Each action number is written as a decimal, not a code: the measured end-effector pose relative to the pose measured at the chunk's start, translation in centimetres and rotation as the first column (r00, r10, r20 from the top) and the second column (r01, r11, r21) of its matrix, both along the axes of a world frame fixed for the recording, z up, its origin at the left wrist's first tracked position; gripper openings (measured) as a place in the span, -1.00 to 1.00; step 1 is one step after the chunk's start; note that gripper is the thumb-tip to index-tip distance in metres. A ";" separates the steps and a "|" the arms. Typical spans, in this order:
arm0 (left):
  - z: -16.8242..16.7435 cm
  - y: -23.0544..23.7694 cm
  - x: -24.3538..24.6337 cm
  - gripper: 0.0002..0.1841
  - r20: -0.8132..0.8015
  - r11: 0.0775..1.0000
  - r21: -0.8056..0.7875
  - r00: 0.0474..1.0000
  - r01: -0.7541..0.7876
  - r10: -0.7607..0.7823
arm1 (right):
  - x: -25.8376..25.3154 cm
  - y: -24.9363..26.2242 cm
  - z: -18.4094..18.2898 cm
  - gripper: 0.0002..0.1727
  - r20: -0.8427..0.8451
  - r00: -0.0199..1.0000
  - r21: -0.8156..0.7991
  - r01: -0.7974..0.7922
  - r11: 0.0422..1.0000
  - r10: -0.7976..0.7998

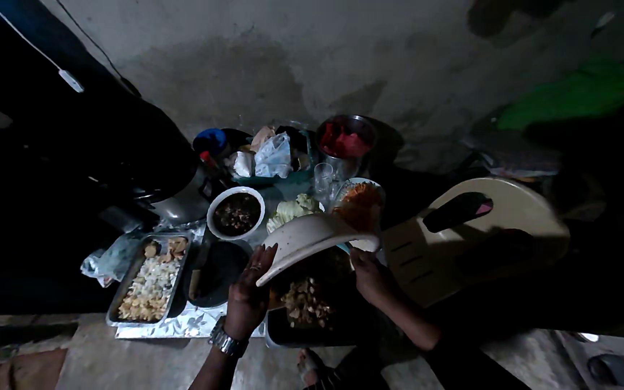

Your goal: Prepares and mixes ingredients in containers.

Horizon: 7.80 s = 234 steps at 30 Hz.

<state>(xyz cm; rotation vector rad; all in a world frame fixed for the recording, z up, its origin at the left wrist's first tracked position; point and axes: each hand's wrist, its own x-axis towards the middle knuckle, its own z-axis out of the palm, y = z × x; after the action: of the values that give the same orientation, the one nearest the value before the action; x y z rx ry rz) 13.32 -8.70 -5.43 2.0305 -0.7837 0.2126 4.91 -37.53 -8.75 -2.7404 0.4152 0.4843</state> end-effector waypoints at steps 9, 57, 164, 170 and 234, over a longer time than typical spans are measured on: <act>-0.3 -0.5 -0.7 -0.54 0.056 0.998 0.053 0.998 0.014 -0.017 | -3.9 0.8 -0.9 -0.35 -0.151 0.989 0.078 0.011 0.997 0.001; 3.2 0.6 -2.0 -0.54 0.127 1.000 -0.014 0.992 0.026 -0.024 | -4.9 0.9 -1.3 -0.43 0.328 0.941 0.137 0.043 0.990 -0.086; 4.8 1.2 1.1 -0.70 -0.538 0.862 -0.241 0.801 -0.446 0.264 | 4.0 1.7 8.6 -0.35 0.189 0.970 0.060 -0.168 0.984 0.154; 4.6 1.4 0.9 -0.69 -0.531 0.866 -0.222 0.801 -0.447 0.277 | 4.6 0.8 10.2 -0.32 0.330 0.944 -0.029 0.014 0.999 -0.004; 2.9 0.9 -2.1 -0.64 -0.129 0.951 -0.274 0.985 -0.146 0.114 | -0.9 3.5 6.6 -0.25 -0.015 0.983 0.039 -0.183 0.982 0.183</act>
<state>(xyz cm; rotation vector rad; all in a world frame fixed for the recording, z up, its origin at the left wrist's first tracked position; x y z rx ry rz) 11.20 -7.79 -2.53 1.8060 -0.5168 0.2677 3.98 -34.00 -2.10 -2.7527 0.1569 0.5587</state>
